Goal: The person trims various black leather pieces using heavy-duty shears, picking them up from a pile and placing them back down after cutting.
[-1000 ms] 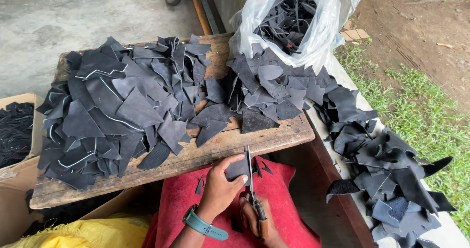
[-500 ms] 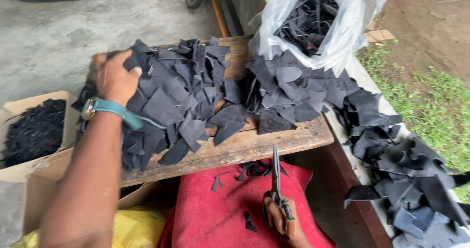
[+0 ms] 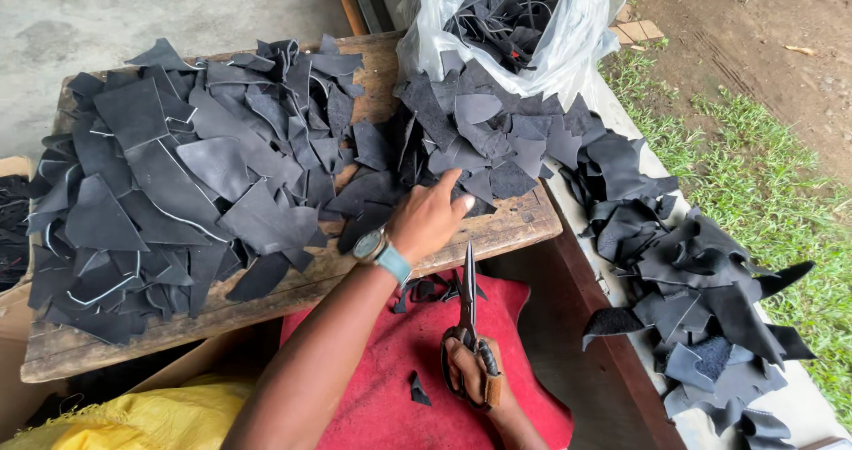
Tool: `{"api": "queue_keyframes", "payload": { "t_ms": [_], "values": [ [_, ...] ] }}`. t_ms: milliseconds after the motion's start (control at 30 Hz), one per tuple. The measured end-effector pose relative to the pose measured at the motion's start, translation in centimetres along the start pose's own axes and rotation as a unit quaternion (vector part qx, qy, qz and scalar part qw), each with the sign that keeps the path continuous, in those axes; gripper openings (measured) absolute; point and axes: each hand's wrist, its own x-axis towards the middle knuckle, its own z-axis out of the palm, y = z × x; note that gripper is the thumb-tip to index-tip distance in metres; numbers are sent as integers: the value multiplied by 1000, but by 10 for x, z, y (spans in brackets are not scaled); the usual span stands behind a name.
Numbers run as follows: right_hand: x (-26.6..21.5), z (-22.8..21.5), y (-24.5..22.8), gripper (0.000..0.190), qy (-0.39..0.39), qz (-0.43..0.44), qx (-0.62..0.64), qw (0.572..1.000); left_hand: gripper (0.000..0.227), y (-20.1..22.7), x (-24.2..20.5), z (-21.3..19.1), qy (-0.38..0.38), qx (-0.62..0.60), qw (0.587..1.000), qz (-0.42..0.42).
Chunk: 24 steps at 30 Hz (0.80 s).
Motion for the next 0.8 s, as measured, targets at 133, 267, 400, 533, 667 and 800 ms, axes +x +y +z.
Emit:
{"api": "queue_keyframes", "payload": {
  "t_ms": [133, 267, 400, 533, 667, 800],
  "values": [
    [-6, -8, -7, 32, 2, -13, -13, 1000, 42, 9, -10, -4, 12, -62, 995, -75],
    [0, -4, -14, 38, -1, -1, -35, 999, 23, 2, -64, -24, 83, -155, 981, -86],
    [2, 11, -16, 31, 6, 58, -87, 995, 22, -18, -105, -34, 71, -330, 932, -132],
    [-7, 22, -15, 32, -27, 68, -65, 995, 45, -21, -121, -40, 110, -358, 926, -51],
    [-17, 25, -13, 24, -93, 34, -34, 994, 44, -13, -122, -31, 116, -408, 902, -76],
    [-20, 28, -9, 19, -107, 8, -53, 993, 44, -14, -121, -20, 113, -422, 893, -108]
  ]
}}
